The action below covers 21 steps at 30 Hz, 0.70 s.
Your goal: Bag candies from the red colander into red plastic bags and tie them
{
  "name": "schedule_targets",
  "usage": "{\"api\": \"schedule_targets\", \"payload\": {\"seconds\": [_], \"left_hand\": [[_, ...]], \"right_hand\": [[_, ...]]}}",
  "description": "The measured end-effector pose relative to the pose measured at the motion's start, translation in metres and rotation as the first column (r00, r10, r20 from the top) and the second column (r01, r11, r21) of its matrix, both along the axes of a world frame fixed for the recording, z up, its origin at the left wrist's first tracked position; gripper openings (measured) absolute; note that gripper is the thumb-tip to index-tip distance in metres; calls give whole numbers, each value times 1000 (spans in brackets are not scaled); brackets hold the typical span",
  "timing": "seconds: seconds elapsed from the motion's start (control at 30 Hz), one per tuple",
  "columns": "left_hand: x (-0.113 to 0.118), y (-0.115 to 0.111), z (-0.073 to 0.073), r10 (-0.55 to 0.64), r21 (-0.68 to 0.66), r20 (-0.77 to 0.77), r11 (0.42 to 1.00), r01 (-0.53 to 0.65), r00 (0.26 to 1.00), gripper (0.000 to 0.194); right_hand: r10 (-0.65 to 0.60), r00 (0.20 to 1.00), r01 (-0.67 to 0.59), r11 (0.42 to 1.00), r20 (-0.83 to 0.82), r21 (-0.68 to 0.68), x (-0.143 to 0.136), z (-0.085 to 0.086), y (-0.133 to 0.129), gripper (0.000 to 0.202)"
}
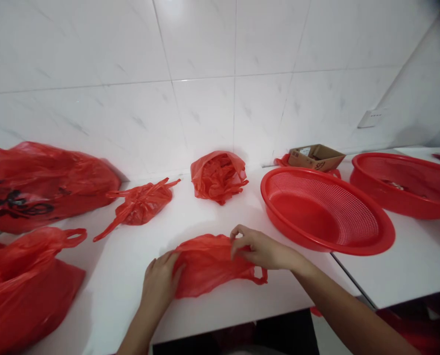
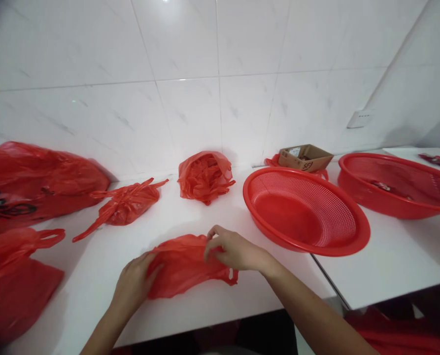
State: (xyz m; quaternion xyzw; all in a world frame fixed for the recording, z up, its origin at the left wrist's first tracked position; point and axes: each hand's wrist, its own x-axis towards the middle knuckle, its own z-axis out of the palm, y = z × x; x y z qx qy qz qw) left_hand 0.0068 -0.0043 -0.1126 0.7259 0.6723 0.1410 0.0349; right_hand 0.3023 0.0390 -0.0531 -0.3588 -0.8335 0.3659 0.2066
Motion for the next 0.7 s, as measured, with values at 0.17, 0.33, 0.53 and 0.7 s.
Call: {"api": "schedule_targets", "payload": {"seconds": [0.17,0.33,0.53,0.7], "left_hand": [[-7,11,16,100,-1,185,995,-101,978,40],[-16,8,25,207,-64,255,978,-198,945,57],[-50,-13,-12,81,36,530,992,-118,844,68],[-68,-21,-28,124,19,587,986,-166,800,68]], "right_hand": [[-344,843,243,929,414,278,1,-24,5,72],[-279,884,239,959,376,150,3,-15,-3,69],[-410,911,405,874,-38,269,42,16,-41,37],[-718,670,721,569,-188,394,99,26,-71,28]]}}
